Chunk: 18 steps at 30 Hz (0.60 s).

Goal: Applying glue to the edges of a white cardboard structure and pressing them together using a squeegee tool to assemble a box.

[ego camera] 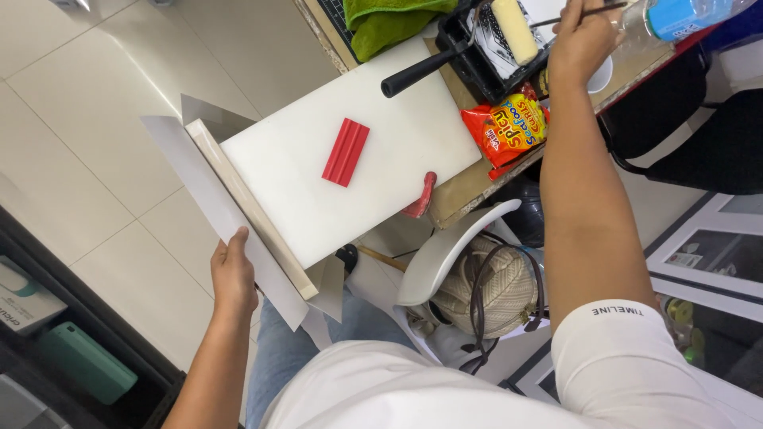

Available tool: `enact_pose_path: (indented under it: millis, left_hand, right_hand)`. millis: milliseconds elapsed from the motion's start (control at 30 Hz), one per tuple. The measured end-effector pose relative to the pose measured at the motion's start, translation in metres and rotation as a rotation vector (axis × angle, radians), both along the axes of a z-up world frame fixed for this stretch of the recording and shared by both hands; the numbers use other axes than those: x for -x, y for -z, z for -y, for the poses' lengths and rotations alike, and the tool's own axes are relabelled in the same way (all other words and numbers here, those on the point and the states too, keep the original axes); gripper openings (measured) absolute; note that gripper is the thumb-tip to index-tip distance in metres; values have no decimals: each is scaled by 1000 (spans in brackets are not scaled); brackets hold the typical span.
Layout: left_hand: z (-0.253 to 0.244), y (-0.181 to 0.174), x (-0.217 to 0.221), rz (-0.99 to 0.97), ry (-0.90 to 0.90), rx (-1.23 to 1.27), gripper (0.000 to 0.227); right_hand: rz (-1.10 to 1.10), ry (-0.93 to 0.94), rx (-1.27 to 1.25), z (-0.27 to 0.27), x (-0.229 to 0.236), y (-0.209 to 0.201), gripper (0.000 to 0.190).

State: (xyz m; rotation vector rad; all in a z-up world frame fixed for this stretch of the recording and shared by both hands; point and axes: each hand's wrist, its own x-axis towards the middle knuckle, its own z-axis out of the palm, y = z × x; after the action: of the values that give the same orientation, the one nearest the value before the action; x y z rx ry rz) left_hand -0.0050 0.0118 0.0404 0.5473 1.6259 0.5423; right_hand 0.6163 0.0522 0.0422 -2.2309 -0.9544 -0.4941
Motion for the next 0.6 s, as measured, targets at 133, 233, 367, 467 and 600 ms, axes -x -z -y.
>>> enact_pose_path:
  millis: [133,233,367,467,600]
  left_hand:
    - [1,6,1,20,-28,82,28]
    - [3,27,3,10,-25,-59,35]
    - [6,53,7,76,-92,-176,41]
    - [3,33,10,60,-54,-122,46]
    - [2,41,11,107,-63,-114,42]
  right_hand:
    - [227,-69,-113,1,-5,2,35]
    - [221,-79,51,1,-21,16,35]
    - [353,-42,-48,-5,-40,26,42]
    - [207,-117,-298,-9,9,-11,42]
    - [-429,-205,-690,14,164,-72,64]
